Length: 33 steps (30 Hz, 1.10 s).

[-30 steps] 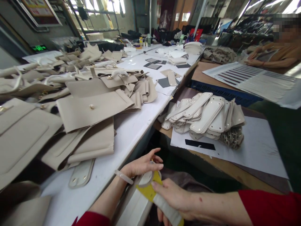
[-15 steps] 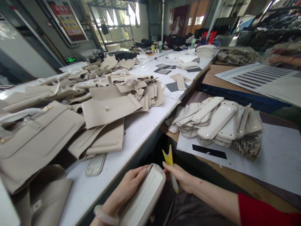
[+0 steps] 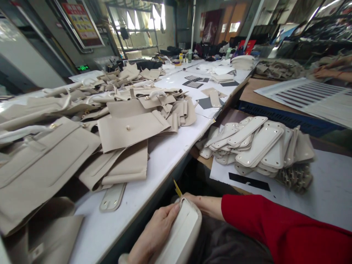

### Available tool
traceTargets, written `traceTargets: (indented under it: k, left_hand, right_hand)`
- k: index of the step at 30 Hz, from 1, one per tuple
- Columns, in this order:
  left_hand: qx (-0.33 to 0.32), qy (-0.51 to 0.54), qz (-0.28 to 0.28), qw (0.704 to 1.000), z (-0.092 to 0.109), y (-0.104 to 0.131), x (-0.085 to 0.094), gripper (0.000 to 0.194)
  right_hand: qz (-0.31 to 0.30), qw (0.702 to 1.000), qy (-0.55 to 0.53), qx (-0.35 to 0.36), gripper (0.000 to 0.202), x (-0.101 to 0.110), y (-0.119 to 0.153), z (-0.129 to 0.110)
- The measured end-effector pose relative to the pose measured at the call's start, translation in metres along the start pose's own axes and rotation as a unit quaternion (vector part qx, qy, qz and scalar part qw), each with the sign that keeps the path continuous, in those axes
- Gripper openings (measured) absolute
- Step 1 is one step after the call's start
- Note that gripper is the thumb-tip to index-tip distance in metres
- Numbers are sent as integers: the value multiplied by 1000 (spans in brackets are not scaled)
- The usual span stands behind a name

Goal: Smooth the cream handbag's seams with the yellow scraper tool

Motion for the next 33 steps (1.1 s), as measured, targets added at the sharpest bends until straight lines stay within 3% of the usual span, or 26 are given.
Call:
traceTargets:
  k: [5,11,15,20,23,26,30,33]
  left_hand:
    - [13,-31,1,999,7,4,-2,61]
    - [-2,-15,24,1000,10,2,-5,62]
    - [1,-19,10,1000,10,0,-9,63]
    - [10,-59,45,997,11,1,-5,55]
    - [12,-42,40,998,11,0,-5,52]
    - [15,-1,19,1000,9,-4,-7,52]
    - [25,42,4,999,5,-8,-7,54]
    - [34,63,-4,997,3,-10,-6,53]
  right_hand:
    - [18,999,-42,-10,27,7,25,0]
    - [-1,997,-73,9,38,-5,34,0]
    - [-24,998,-50,16,42,-7,25,9]
    - [8,999,51,13,29,-1,-8,21]
    - [45,992,120,6,25,19,-22,26]
    - [62,981,180,23,22,60,-18,20]
    - [-4,980,196,25,45,115,11,-3]
    - [-190,963,189,-36,70,114,34,-18]
Point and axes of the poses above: each hand's wrist, its own y-axis away from the middle knuckle, its own x-axis out of the back of the hand, z = x × y, the point moved 7 cm from there along -y, towards the middle knuckle, and after that the axes turned 9 degrees about x, right-handed, at the moved point
